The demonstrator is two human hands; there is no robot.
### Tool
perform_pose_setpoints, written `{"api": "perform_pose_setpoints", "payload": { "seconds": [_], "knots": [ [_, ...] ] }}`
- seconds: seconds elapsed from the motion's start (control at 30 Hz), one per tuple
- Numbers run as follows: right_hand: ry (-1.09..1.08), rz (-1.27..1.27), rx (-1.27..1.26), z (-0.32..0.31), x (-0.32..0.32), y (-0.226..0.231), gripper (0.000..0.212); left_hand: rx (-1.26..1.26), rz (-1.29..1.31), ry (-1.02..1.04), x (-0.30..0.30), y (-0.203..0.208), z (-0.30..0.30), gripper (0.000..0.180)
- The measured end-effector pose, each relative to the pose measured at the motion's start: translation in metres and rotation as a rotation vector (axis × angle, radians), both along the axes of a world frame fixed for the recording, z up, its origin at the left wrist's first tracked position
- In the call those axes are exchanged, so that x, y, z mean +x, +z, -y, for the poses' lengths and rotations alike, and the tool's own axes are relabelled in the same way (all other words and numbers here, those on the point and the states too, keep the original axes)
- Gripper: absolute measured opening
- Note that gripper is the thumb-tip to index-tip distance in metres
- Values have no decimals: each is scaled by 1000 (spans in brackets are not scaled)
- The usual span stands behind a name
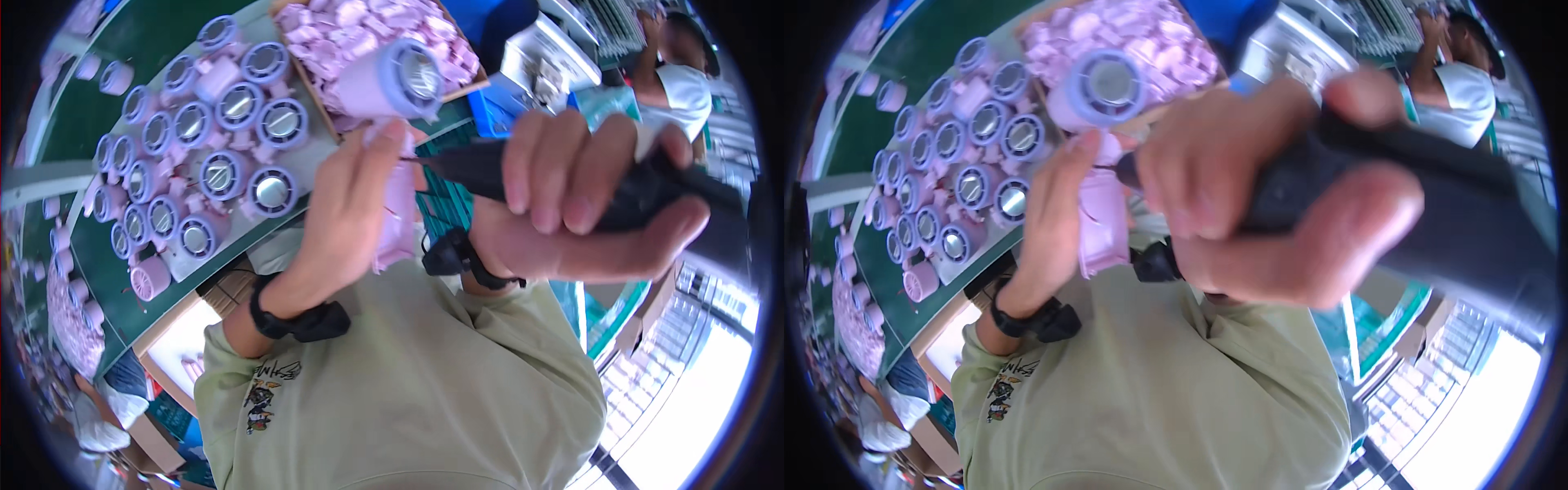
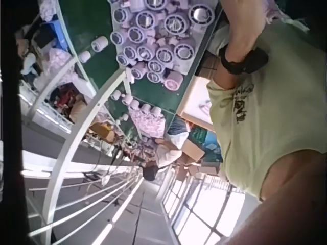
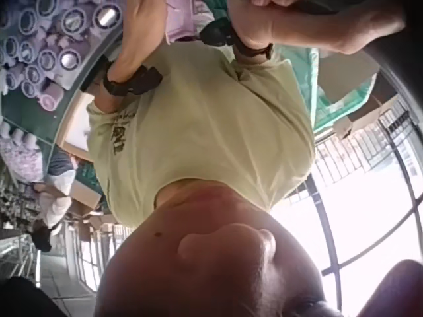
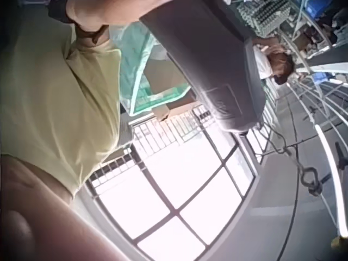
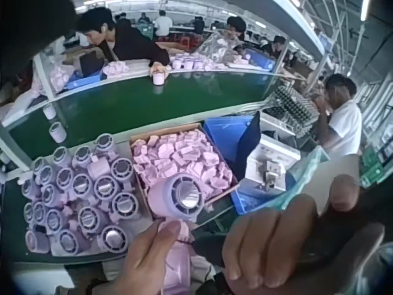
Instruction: Assembling portable handheld fans by attaching the fan body to components and using an electric screwdriver/tester.
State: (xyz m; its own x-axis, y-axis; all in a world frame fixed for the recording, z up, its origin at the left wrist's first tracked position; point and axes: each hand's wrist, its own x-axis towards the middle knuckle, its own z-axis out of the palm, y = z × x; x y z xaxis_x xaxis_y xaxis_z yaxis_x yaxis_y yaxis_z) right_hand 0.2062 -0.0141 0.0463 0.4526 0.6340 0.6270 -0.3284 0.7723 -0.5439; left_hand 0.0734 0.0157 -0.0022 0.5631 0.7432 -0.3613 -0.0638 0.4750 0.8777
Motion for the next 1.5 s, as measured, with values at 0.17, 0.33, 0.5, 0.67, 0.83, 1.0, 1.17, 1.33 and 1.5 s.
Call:
{"api": "perform_pose_setpoints", "payload": {
  "seconds": [0.17, 0.33, 0.5, 0.67, 0.83, 1.0, 1.17, 1.33, 1.5],
  "knots": [
    [46, -72, -110, -16, 33, 2, 39, -6, -138, -80, -12, 22, -20, 46],
    [-397, 228, -582, -25, 71, -9, 29, 94, -292, -116, -48, 58, -90, 44],
    [-358, 159, -722, -6, 76, -15, 22, 193, -391, -19, -78, 25, -255, 46],
    [-346, 178, -714, 9, 74, -10, 22, 150, -326, 239, -79, -61, -382, 60],
    [-382, 240, -767, 1, 80, -15, 21, 147, -420, 212, -82, -86, -370, 76],
    [-592, 199, -713, 0, 88, -29, 23, 361, -435, 49, -113, -40, -367, 58],
    [-619, 339, -745, -9, 99, -39, 31, 821, -1397, 492, -208, -25, -335, 60],
    [-711, 379, -771, -24, 95, -39, 39, 479, -1049, 466, -252, -35, -336, 70],
    [-641, 421, -666, -23, 90, -40, 43, 1255, -804, -15, -228, -81, -358, 78]
  ]
}}
